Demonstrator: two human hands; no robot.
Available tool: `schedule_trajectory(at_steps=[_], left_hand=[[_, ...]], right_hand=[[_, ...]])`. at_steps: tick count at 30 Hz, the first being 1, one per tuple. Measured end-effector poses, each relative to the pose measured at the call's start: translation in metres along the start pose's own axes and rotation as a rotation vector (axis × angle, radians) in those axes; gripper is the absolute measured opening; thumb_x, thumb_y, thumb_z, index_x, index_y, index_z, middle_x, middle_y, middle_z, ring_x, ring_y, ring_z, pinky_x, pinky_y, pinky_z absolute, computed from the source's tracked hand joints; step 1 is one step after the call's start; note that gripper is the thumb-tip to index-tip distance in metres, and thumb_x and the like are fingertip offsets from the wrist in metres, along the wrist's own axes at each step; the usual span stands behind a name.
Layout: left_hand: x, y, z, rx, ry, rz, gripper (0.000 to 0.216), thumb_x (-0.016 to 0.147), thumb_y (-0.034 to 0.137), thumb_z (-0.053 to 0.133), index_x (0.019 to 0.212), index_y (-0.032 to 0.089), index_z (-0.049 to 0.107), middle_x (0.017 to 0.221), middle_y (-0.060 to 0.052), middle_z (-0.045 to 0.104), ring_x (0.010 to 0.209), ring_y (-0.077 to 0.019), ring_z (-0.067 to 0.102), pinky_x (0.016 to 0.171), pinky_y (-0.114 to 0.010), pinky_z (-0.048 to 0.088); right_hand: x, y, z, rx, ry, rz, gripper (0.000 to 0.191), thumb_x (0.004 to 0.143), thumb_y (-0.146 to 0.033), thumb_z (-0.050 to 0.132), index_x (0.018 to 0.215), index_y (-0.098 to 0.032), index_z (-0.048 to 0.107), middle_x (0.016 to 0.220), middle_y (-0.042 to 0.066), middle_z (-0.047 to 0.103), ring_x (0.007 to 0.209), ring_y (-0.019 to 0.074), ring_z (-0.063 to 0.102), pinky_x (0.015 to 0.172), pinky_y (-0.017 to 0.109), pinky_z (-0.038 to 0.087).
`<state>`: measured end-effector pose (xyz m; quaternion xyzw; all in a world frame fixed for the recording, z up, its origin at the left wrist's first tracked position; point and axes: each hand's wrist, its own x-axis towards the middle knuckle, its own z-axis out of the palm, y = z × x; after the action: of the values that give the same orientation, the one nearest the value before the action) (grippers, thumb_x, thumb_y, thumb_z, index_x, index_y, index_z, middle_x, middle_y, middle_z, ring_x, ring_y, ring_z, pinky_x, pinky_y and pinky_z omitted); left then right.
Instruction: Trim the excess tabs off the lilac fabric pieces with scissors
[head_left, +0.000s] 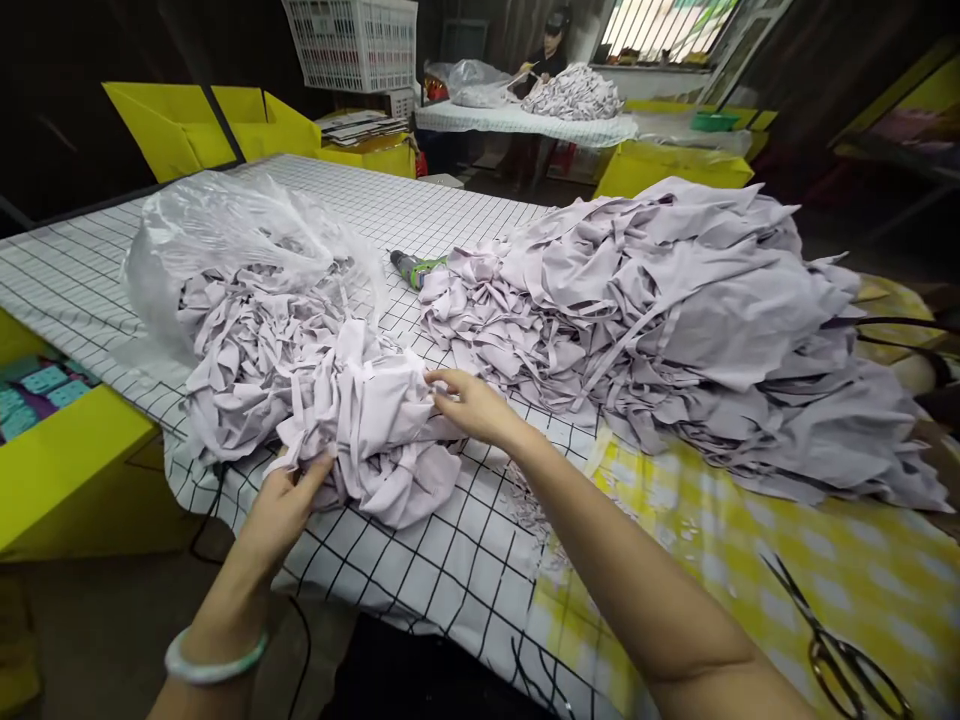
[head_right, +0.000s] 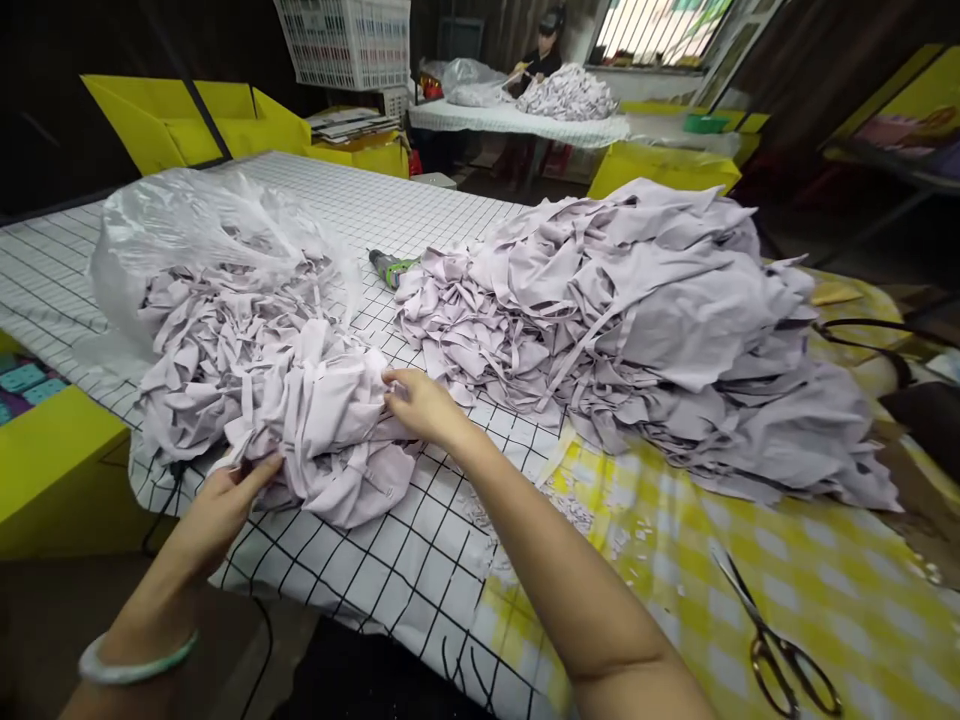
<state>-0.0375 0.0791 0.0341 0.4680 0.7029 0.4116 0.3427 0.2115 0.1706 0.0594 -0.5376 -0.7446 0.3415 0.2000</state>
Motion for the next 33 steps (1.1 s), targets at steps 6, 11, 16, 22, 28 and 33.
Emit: schedule_trajectory(at_steps=[6, 11, 16, 22, 28, 33], left_hand=[[-0.03, 0.011, -0.048, 0.802, -0.257, 0.04, 0.031, 0.074, 0.054, 0.06, 0.072, 0.024, 0.069, 0.068, -0.007, 0.073, 0.073, -0.0319, 0.069, 0.066, -0.034, 0.049], [-0.035, 0.049, -0.032, 0.717, 0.03, 0.369, 0.043, 0.072, 0.065, 0.067, 0.08, 0.023, 0.068, 0.079, -0.005, 0.071, 0.073, -0.0258, 0.066, 0.064, -0.031, 0.048], [-0.028, 0.075, 0.013, 0.463, -0.072, 0.536, 0.03, 0.077, 0.048, 0.063, 0.075, 0.018, 0.063, 0.066, -0.002, 0.062, 0.063, -0.0195, 0.058, 0.06, -0.029, 0.046], [-0.026, 0.102, 0.013, 0.005, 0.028, 0.663, 0.025, 0.093, 0.037, 0.052, 0.099, 0.017, 0.067, 0.09, -0.003, 0.069, 0.085, -0.0169, 0.064, 0.076, -0.027, 0.052], [-0.037, 0.13, 0.014, 0.008, 0.176, 0.675, 0.038, 0.095, 0.027, 0.049, 0.059, 0.018, 0.052, 0.053, 0.004, 0.044, 0.056, -0.0114, 0.047, 0.059, -0.025, 0.044], [-0.04, 0.149, 0.012, 0.326, 0.134, 0.74, 0.039, 0.097, 0.049, 0.044, 0.083, 0.02, 0.067, 0.085, -0.003, 0.069, 0.081, -0.0237, 0.068, 0.079, -0.039, 0.055]], right_hand=[[-0.025, -0.023, 0.03, -0.022, 0.154, -0.118, 0.089, 0.08, -0.058, 0.073, 0.152, -0.023, 0.036, 0.16, 0.015, 0.037, 0.144, 0.0385, 0.034, 0.112, 0.06, 0.034], [-0.021, -0.053, 0.038, -0.137, 0.269, -0.333, 0.013, 0.088, -0.024, 0.067, 0.101, -0.019, 0.068, 0.131, 0.01, 0.062, 0.128, 0.0291, 0.047, 0.111, 0.048, 0.033], [-0.03, -0.07, -0.003, 0.256, 0.358, -0.469, 0.03, 0.091, -0.035, 0.067, 0.071, -0.02, 0.051, 0.079, -0.001, 0.056, 0.078, 0.0148, 0.054, 0.074, 0.028, 0.042], [-0.063, -0.052, -0.008, 0.627, 0.184, -0.351, 0.044, 0.081, -0.057, 0.072, 0.104, -0.023, 0.056, 0.092, -0.001, 0.063, 0.082, 0.0162, 0.061, 0.073, 0.03, 0.052], [-0.091, -0.033, 0.059, 0.275, 0.157, -0.232, 0.079, 0.076, -0.043, 0.081, 0.144, -0.024, 0.045, 0.149, 0.013, 0.049, 0.139, 0.0309, 0.045, 0.116, 0.051, 0.038], [-0.055, -0.021, 0.067, 0.022, 0.207, -0.018, 0.145, 0.052, -0.062, 0.089, 0.163, -0.028, 0.001, 0.171, 0.011, -0.008, 0.155, 0.0422, -0.01, 0.122, 0.068, 0.01]])
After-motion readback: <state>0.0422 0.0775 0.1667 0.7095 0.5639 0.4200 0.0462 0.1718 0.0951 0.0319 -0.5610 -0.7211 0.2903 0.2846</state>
